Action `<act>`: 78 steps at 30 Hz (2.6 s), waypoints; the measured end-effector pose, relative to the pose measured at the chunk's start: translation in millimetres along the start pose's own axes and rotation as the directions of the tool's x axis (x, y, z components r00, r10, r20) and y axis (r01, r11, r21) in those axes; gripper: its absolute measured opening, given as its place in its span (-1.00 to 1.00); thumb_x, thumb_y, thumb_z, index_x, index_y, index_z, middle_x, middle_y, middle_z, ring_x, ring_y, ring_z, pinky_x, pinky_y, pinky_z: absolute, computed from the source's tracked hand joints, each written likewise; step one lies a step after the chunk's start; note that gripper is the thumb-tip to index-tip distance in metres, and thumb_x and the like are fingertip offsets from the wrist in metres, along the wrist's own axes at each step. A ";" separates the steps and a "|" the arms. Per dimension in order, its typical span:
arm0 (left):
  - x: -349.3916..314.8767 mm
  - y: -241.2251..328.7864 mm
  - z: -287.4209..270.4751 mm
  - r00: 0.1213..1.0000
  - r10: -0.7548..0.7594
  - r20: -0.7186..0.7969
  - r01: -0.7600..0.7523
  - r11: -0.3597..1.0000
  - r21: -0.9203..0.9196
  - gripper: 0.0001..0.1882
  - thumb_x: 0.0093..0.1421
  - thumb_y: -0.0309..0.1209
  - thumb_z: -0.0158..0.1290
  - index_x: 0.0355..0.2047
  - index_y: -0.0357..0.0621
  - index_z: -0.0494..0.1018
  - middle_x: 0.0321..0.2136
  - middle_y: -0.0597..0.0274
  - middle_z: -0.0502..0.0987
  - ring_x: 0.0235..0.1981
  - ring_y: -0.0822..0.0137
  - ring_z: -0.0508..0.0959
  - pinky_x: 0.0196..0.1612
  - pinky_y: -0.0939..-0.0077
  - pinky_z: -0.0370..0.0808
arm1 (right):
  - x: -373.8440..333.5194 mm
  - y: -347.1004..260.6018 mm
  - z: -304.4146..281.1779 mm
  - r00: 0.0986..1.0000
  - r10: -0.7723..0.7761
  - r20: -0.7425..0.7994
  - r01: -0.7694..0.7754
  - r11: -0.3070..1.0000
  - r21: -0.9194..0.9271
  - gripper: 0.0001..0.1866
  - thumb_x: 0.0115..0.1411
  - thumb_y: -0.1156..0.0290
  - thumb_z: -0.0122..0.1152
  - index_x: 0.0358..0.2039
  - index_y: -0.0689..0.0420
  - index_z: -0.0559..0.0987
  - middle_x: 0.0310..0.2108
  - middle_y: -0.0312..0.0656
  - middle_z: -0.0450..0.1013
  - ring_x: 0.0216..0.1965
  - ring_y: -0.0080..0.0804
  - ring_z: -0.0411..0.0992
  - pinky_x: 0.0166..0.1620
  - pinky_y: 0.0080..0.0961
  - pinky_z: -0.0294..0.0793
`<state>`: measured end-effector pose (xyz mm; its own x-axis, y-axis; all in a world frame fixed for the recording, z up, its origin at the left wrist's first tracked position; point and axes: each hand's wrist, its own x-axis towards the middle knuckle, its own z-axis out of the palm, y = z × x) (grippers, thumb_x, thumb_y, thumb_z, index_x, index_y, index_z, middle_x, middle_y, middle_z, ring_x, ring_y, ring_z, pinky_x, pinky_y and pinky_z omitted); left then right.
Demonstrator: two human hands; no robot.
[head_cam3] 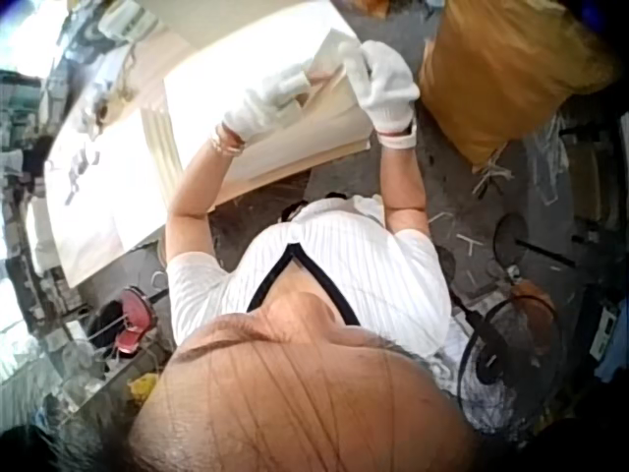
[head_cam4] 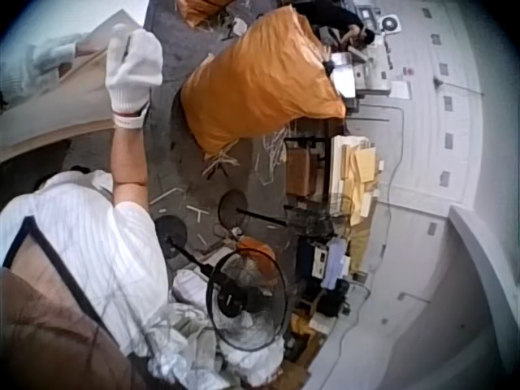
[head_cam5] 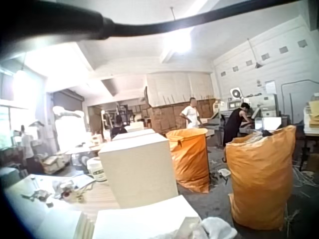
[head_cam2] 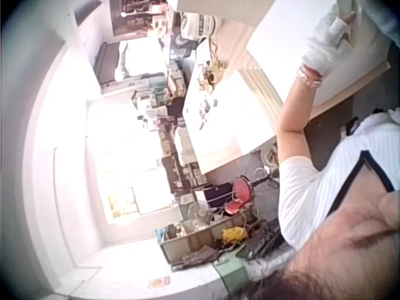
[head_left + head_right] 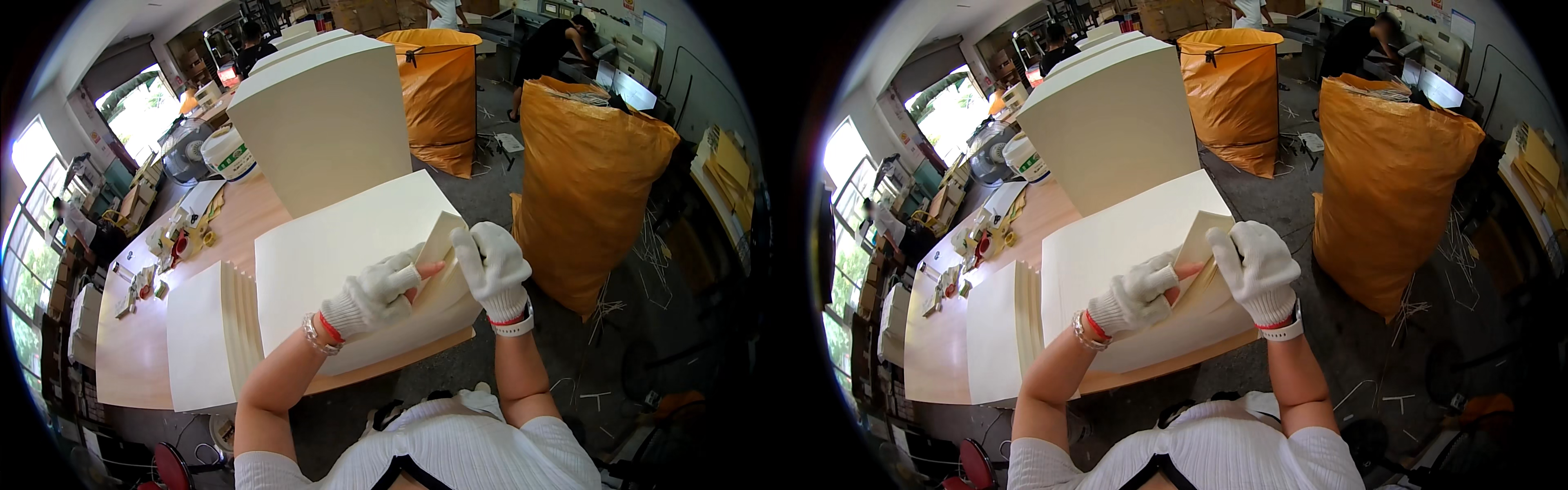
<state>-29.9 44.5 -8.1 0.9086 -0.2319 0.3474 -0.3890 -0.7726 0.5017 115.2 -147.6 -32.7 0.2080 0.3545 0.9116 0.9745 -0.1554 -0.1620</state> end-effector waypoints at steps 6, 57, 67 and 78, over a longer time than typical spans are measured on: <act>1.3 7.4 4.1 0.995 -0.081 -0.053 0.078 0.996 -0.044 -0.55 0.05 -0.47 0.39 -0.04 -0.07 0.52 -0.17 0.12 0.52 -0.17 0.12 0.56 -0.11 0.29 0.51 | 2.3 0.2 -0.3 0.993 -0.110 0.047 0.117 0.968 -0.221 -0.74 0.08 0.58 0.25 -0.17 0.23 0.54 -0.53 -0.21 0.29 -0.55 -0.29 0.37 -0.52 -0.39 0.41; 3.3 -6.0 19.4 0.985 -0.008 -0.174 0.003 1.000 -0.028 -0.53 -0.08 -0.55 0.44 -0.13 -0.14 0.53 0.38 -0.33 0.19 0.05 -0.18 0.59 -0.14 0.32 0.61 | 0.0 -1.9 3.9 0.996 -0.059 -0.059 0.049 0.985 -0.167 -0.96 0.24 0.53 0.24 -0.36 0.18 0.56 -0.54 -0.18 0.27 -0.52 -0.19 0.36 -0.51 -0.31 0.35; 6.0 -10.0 16.3 0.988 0.101 -0.121 -0.107 0.993 -0.049 -0.65 -0.02 -0.70 0.20 -0.20 -0.14 0.51 0.32 -0.34 0.30 -0.05 -0.15 0.65 -0.10 0.26 0.62 | 2.9 -7.4 -0.2 0.999 -0.005 -0.044 0.002 0.998 -0.058 -0.94 0.20 0.53 0.25 -0.30 0.19 0.59 -0.51 -0.17 0.29 -0.50 -0.19 0.37 -0.48 -0.29 0.36; 6.2 2.1 18.1 0.987 -0.039 -0.153 0.036 0.999 -0.022 -0.59 0.00 -0.61 0.33 -0.12 -0.11 0.52 0.33 -0.37 0.26 0.01 -0.15 0.62 -0.07 0.24 0.61 | -2.9 -3.2 -0.7 0.992 0.126 -0.006 -0.126 0.991 0.053 -0.94 0.20 0.52 0.27 -0.35 0.21 0.56 -0.53 -0.15 0.29 -0.52 -0.18 0.37 -0.49 -0.29 0.37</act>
<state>-22.3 30.8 -19.2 0.8888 -0.1085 0.4452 -0.3597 -0.7671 0.5312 111.4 -148.7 -34.5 0.3288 0.3264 0.8862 0.9437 -0.1496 -0.2950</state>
